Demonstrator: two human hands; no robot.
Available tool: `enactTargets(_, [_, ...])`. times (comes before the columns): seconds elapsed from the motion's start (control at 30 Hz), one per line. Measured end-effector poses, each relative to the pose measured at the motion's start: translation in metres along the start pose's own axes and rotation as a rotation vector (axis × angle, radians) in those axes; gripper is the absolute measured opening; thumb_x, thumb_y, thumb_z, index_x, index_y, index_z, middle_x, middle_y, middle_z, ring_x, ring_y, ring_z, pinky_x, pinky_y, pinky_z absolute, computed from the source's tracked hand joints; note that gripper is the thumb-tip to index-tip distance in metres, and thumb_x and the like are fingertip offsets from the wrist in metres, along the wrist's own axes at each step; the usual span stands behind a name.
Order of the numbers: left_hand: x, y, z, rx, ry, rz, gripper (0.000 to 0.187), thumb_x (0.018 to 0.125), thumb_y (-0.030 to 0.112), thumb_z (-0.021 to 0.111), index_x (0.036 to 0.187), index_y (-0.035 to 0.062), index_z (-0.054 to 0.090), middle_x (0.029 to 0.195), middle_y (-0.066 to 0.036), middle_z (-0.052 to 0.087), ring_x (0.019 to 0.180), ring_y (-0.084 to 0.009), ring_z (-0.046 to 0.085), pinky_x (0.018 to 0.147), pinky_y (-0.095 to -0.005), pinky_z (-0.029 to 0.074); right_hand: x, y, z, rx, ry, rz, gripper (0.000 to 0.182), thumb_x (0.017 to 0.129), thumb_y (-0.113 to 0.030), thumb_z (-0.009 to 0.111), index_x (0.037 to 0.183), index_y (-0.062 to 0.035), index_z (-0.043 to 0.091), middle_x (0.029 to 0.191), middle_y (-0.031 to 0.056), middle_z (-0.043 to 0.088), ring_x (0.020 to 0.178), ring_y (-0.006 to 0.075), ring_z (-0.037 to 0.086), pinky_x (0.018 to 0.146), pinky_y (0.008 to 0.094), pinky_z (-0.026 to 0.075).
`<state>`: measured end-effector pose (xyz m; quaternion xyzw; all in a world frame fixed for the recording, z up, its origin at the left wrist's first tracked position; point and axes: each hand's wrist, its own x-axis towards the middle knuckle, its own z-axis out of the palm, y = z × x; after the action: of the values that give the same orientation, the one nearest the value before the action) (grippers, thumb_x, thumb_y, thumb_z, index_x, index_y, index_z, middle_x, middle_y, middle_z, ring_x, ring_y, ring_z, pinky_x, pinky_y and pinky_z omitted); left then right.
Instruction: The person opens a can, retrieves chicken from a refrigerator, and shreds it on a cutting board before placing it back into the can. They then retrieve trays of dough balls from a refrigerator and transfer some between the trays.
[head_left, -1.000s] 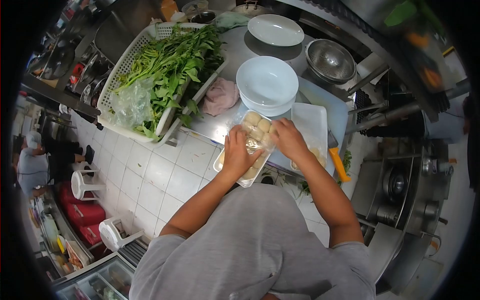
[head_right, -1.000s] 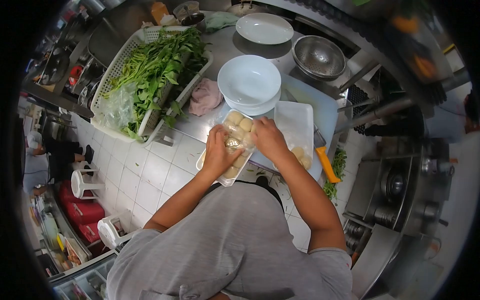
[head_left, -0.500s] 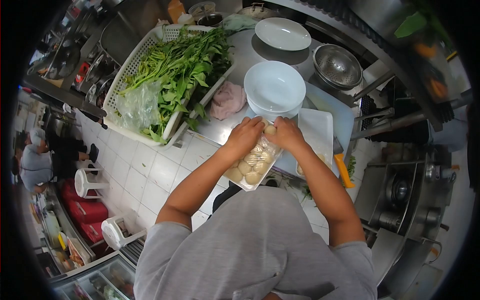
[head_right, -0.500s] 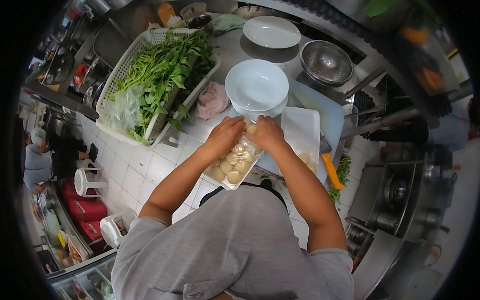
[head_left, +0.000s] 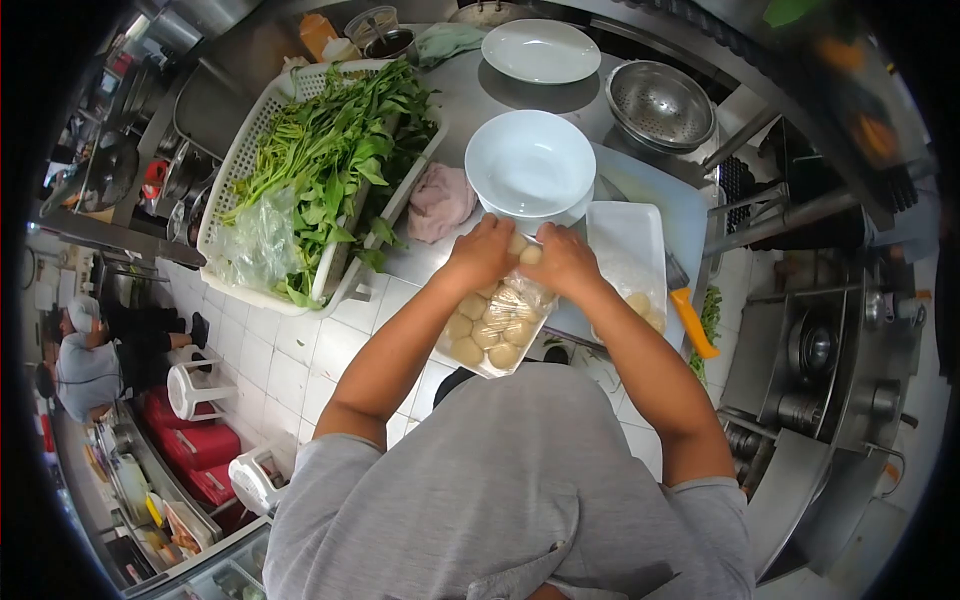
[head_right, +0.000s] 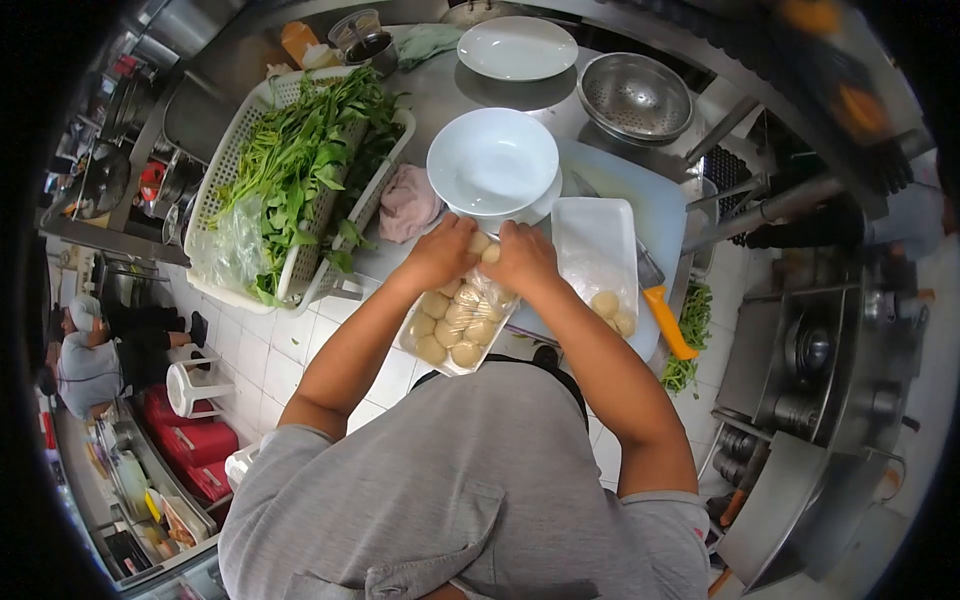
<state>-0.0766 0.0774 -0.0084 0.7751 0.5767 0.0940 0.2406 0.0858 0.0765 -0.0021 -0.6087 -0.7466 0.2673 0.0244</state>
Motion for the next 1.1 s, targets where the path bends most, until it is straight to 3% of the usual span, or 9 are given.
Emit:
enactTargets(0.23, [0.005, -0.010, -0.002, -0.218, -0.115, -0.120, 0.047, 0.078, 0.026, 0.061, 0.120, 0.0061, 0.051, 0.113, -0.018, 0.051, 0.106, -0.0347, 0.054, 0.090, -0.0395, 0.044, -0.009, 0.005, 0.015, 0.111, 0.178, -0.082, 0.053, 0.066, -0.031, 0.077, 0.100, -0.0002, 0.051, 0.105, 0.0201, 0.054, 0.100, 0.0368, 0.053, 0.084, 0.0446, 0.046])
enactTargets(0.3, [0.006, -0.016, 0.005, -0.281, 0.019, -0.053, 0.043, 0.076, 0.022, 0.065, 0.115, 0.0072, 0.055, 0.099, -0.018, 0.054, 0.090, -0.0314, 0.057, 0.082, -0.0366, 0.046, -0.008, 0.008, 0.016, 0.153, 0.175, -0.092, 0.053, 0.065, -0.030, 0.078, 0.100, -0.0005, 0.051, 0.104, 0.0206, 0.053, 0.100, 0.0372, 0.053, 0.083, 0.0450, 0.046])
enactTargets(0.5, [-0.004, -0.008, 0.001, -0.312, 0.027, -0.017, 0.045, 0.074, 0.014, 0.067, 0.115, 0.0043, 0.053, 0.096, -0.016, 0.054, 0.092, -0.0297, 0.055, 0.082, -0.0358, 0.045, -0.012, 0.011, 0.021, 0.259, 0.134, -0.117, 0.054, 0.065, -0.025, 0.078, 0.104, -0.0033, 0.047, 0.102, 0.0168, 0.054, 0.098, 0.0345, 0.055, 0.079, 0.0464, 0.045])
enactTargets(0.7, [-0.009, -0.012, 0.007, -0.295, 0.135, 0.208, 0.035, 0.075, 0.008, 0.064, 0.109, 0.0024, 0.053, 0.104, -0.017, 0.053, 0.096, -0.0286, 0.054, 0.085, -0.0334, 0.044, -0.019, 0.013, 0.033, 0.278, 0.448, -0.324, 0.048, 0.067, -0.021, 0.077, 0.101, -0.0072, 0.047, 0.100, 0.0124, 0.055, 0.091, 0.0352, 0.057, 0.076, 0.0437, 0.046])
enactTargets(0.77, [-0.017, -0.005, 0.004, -0.369, 0.142, 0.148, 0.035, 0.077, 0.006, 0.063, 0.110, 0.0033, 0.052, 0.106, -0.015, 0.053, 0.098, -0.0255, 0.055, 0.086, -0.0314, 0.044, -0.021, 0.015, 0.036, 0.299, 0.462, -0.354, 0.045, 0.069, -0.022, 0.075, 0.101, -0.0083, 0.047, 0.096, 0.0128, 0.057, 0.086, 0.0353, 0.058, 0.072, 0.0424, 0.048])
enactTargets(0.83, [-0.023, -0.008, 0.008, -0.440, 0.149, 0.085, 0.035, 0.078, 0.005, 0.063, 0.111, 0.0041, 0.052, 0.109, -0.013, 0.054, 0.100, -0.0225, 0.055, 0.087, -0.0295, 0.044, -0.021, 0.015, 0.034, 0.396, 0.395, -0.278, 0.042, 0.071, -0.021, 0.074, 0.101, -0.0087, 0.048, 0.093, 0.0134, 0.059, 0.085, 0.0351, 0.059, 0.071, 0.0423, 0.048])
enactTargets(0.9, [-0.025, -0.020, 0.016, -0.945, 0.257, -0.062, 0.032, 0.082, 0.004, 0.061, 0.112, 0.0049, 0.050, 0.110, -0.008, 0.054, 0.103, -0.0155, 0.053, 0.088, -0.0265, 0.043, -0.016, 0.015, 0.030, 0.489, 0.335, -0.201, 0.038, 0.072, -0.020, 0.072, 0.100, -0.0091, 0.048, 0.091, 0.0140, 0.060, 0.084, 0.0350, 0.060, 0.070, 0.0422, 0.048])
enactTargets(1.0, [-0.034, -0.034, 0.016, -1.047, 0.384, -0.078, 0.029, 0.085, 0.005, 0.061, 0.112, 0.0057, 0.050, 0.107, -0.004, 0.057, 0.100, -0.0112, 0.054, 0.079, -0.0257, 0.047, -0.002, 0.018, 0.019, 0.648, 0.424, -0.122, 0.028, 0.076, -0.024, 0.068, 0.096, -0.0094, 0.054, 0.088, 0.0153, 0.063, 0.082, 0.0351, 0.061, 0.070, 0.0420, 0.048])
enactTargets(1.1, [-0.052, -0.030, 0.007, -1.029, 0.367, -0.132, 0.029, 0.086, 0.006, 0.061, 0.112, 0.0033, 0.049, 0.106, -0.006, 0.057, 0.100, -0.0127, 0.054, 0.084, -0.0252, 0.044, -0.004, 0.023, -0.010, 0.250, -0.010, -0.055, 0.029, 0.074, -0.034, 0.066, 0.091, -0.0102, 0.065, 0.094, 0.0133, 0.066, 0.088, 0.0312, 0.062, 0.074, 0.0403, 0.049])
